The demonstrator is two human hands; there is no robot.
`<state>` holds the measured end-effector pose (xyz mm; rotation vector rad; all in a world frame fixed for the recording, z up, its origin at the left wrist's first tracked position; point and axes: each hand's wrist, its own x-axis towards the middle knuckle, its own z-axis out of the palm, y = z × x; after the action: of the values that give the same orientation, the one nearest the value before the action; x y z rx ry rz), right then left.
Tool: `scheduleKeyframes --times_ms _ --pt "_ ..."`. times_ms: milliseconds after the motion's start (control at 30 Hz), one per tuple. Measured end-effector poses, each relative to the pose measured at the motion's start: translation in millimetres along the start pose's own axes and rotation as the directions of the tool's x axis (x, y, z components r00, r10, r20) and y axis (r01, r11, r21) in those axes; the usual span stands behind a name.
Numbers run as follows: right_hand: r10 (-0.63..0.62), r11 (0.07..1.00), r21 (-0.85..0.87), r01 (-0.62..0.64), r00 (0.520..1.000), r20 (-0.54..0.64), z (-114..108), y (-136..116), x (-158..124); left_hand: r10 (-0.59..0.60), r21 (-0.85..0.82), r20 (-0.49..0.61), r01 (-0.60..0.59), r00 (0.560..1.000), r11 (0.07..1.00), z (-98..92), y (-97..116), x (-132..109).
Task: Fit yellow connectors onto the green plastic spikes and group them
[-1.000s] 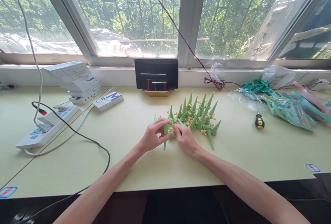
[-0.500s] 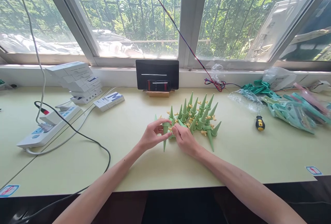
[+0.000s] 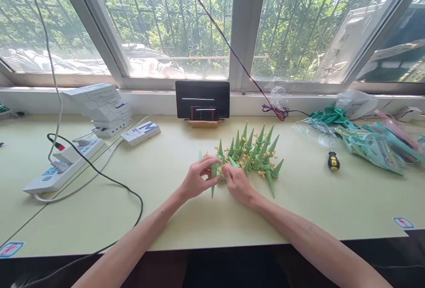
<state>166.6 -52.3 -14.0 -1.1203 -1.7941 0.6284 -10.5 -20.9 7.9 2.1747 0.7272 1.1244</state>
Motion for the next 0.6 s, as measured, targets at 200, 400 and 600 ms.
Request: scheduleKeyframes --times_ms 200,400,600 --pt "0.054 0.997 0.060 -0.055 0.998 0.011 -0.4 -2.9 0.2 0.058 0.059 0.000 -0.058 0.998 0.997 -0.1 3.4 0.9" --pt "0.093 0.987 0.129 -0.097 0.995 0.041 -2.3 -4.8 1.1 0.142 0.118 0.000 -0.141 0.990 0.983 -0.2 1.7 -0.7" --pt "0.145 0.962 0.220 -0.164 0.984 0.102 -3.1 -4.5 3.2 0.201 0.178 0.021 -0.201 0.979 0.963 -0.8 -2.2 -1.9"
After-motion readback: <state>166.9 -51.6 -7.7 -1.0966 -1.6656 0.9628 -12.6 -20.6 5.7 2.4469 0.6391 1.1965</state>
